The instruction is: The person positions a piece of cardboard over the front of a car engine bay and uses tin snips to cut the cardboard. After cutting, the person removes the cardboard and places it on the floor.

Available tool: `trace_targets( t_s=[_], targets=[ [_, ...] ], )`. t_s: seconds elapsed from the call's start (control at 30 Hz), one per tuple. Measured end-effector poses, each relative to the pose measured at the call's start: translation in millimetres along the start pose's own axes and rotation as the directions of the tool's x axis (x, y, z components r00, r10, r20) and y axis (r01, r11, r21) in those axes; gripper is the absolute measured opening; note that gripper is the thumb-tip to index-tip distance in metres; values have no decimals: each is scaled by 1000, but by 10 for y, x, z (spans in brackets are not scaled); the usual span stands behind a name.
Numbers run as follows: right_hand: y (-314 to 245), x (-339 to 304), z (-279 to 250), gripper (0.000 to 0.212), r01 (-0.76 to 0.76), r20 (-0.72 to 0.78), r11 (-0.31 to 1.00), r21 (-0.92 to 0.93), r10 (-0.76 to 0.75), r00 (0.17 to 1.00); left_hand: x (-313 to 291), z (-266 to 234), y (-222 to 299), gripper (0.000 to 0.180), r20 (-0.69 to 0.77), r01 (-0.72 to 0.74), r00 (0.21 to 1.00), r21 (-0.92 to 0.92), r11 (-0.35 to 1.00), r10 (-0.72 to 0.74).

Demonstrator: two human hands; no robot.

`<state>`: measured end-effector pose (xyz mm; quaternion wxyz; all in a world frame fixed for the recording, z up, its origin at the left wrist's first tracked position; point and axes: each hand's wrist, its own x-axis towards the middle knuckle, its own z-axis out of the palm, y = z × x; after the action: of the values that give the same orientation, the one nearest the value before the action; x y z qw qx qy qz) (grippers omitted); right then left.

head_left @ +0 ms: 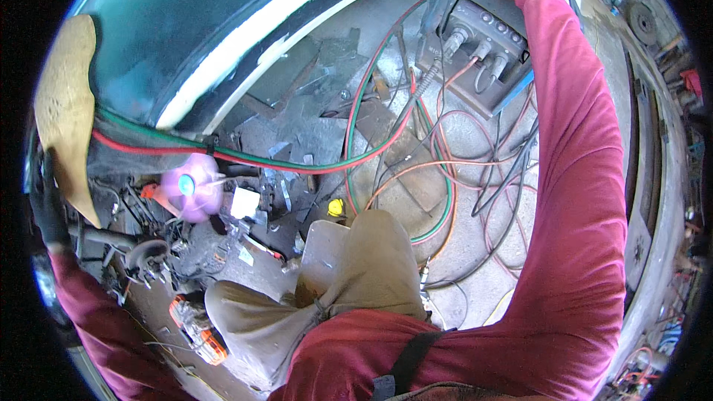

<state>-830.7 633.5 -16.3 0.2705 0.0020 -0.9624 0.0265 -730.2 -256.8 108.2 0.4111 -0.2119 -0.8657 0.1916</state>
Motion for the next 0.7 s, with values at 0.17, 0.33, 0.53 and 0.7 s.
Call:
trace_targets(
  t_s=[0.17, 0.33, 0.53, 0.7],
  targets=[
    [335, -36, 80, 60, -72, 26, 933, 352, 67, 997, 268, -309, 2330, 29, -3, 24, 1000, -444, 896, -28],
    [845, 228, 377, 50, 348, -226, 897, -274, -412, 883, 1473, 379, 4288, 31, 231, 271, 953, -940, 209, -197],
    [833, 184, 364, 48, 144, 4, 989, 14, -144, 990, 2556, 1308, 5438, 39, 394, 405, 909, -912, 62, -138],
    [838, 132, 212, 55, 37, 6, 985, 167, -38, 999, 3136, 2000, 6169, 41, 137, 164, 977, -973, 164, -165]
  ],
)
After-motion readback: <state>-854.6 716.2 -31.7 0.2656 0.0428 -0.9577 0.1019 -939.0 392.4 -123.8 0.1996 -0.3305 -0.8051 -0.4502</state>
